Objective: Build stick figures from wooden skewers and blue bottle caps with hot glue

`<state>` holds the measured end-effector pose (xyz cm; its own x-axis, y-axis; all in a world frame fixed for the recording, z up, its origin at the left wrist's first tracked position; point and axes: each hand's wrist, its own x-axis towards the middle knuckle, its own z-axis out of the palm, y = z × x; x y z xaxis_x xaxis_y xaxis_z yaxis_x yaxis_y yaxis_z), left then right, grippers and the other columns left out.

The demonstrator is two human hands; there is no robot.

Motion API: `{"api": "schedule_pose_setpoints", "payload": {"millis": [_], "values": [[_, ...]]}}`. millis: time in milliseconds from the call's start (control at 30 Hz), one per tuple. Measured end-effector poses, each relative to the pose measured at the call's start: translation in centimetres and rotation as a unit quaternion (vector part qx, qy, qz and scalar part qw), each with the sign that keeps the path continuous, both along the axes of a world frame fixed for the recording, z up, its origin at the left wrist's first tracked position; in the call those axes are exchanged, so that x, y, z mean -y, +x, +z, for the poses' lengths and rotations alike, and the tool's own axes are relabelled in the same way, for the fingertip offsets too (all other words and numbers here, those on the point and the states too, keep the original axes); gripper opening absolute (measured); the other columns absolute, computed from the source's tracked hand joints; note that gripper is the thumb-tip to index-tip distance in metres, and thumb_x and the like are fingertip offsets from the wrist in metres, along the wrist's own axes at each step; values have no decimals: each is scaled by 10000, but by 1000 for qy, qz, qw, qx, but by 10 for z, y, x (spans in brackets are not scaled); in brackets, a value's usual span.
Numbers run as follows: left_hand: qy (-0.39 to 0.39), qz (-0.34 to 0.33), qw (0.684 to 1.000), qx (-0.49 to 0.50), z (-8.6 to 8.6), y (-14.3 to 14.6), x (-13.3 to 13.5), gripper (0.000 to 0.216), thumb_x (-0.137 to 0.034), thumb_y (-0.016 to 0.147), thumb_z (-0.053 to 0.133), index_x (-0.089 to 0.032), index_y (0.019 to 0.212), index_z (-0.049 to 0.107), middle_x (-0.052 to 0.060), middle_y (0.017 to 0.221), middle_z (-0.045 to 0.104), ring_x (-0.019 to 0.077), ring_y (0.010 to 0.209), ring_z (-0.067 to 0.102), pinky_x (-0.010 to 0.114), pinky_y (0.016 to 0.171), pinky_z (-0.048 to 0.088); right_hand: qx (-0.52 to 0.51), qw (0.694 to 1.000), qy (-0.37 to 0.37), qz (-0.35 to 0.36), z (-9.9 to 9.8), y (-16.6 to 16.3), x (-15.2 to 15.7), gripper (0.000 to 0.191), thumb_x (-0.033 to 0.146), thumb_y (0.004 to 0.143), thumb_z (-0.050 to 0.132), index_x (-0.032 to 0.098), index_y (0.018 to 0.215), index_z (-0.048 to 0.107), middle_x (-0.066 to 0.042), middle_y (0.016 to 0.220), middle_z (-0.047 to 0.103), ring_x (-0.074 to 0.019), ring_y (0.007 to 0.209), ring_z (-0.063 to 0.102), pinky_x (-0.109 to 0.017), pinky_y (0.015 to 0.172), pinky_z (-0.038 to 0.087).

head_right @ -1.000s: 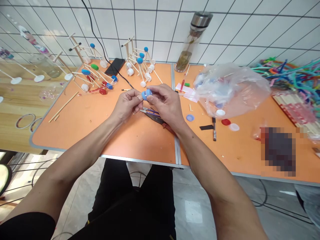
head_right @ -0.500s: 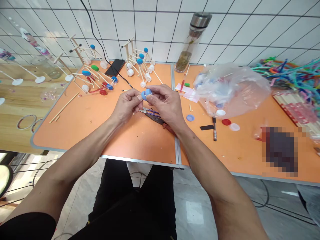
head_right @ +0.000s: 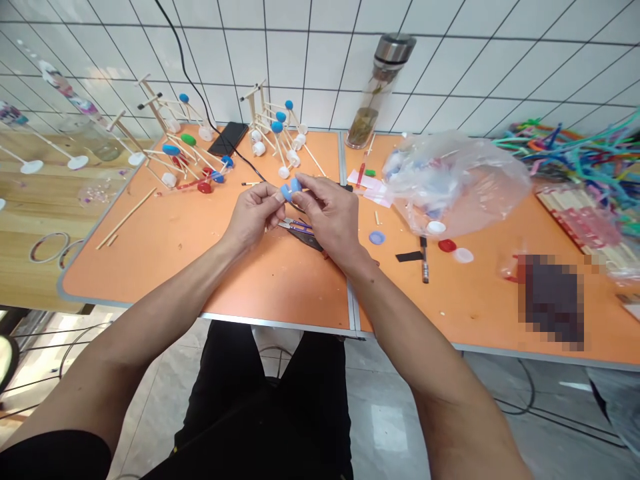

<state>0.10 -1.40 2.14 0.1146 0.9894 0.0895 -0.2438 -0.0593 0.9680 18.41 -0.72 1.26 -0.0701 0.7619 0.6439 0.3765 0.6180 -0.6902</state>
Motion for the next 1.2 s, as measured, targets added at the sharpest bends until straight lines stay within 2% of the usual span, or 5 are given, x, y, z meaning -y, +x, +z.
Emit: {"api": "schedule_pose_setpoints", "payload": {"millis": [267,467,800,1033,1200], "values": [[-73,-3,996,45,2,4,3,257,-225,982,783,-187,764,651,-46,575,653,41,400,464,177,417,308,8,1000,29,-10,-9,-6,3,396,602,1134,678,318,1273,916,-61,1170,909,-279,1015,879,-472,997,709],[-120,-11,991,54,4,6,3,276,-216,961,785,-192,733,632,-55,550,601,36,382,401,184,397,246,52,998,22,-22,-8,-5,5,465,658,1142,609,326,1265,911,-68,1199,906,-317,1170,857,-511,1122,668],[63,124,985,-98,-1,8,4,388,-213,994,859,-218,707,598,-54,561,593,85,521,503,221,541,370,-9,1000,-25,-11,-5,-18,11,449,675,1123,641,337,1225,918,-49,1101,902,-278,967,859,-447,941,690],[-84,39,996,6,5,8,3,310,-162,1009,722,-216,734,589,-63,555,570,63,412,393,221,445,265,5,999,-12,-32,-6,-16,9,442,673,1126,639,346,1225,919,-31,1065,898,-274,995,852,-447,970,681],[19,86,994,-61,0,6,4,318,-176,1000,768,-221,723,619,-49,563,592,89,480,469,230,501,343,-36,999,-34,-14,-5,-21,11,455,691,1108,664,332,1205,926,-32,1043,896,-268,945,858,-432,903,701]]}}
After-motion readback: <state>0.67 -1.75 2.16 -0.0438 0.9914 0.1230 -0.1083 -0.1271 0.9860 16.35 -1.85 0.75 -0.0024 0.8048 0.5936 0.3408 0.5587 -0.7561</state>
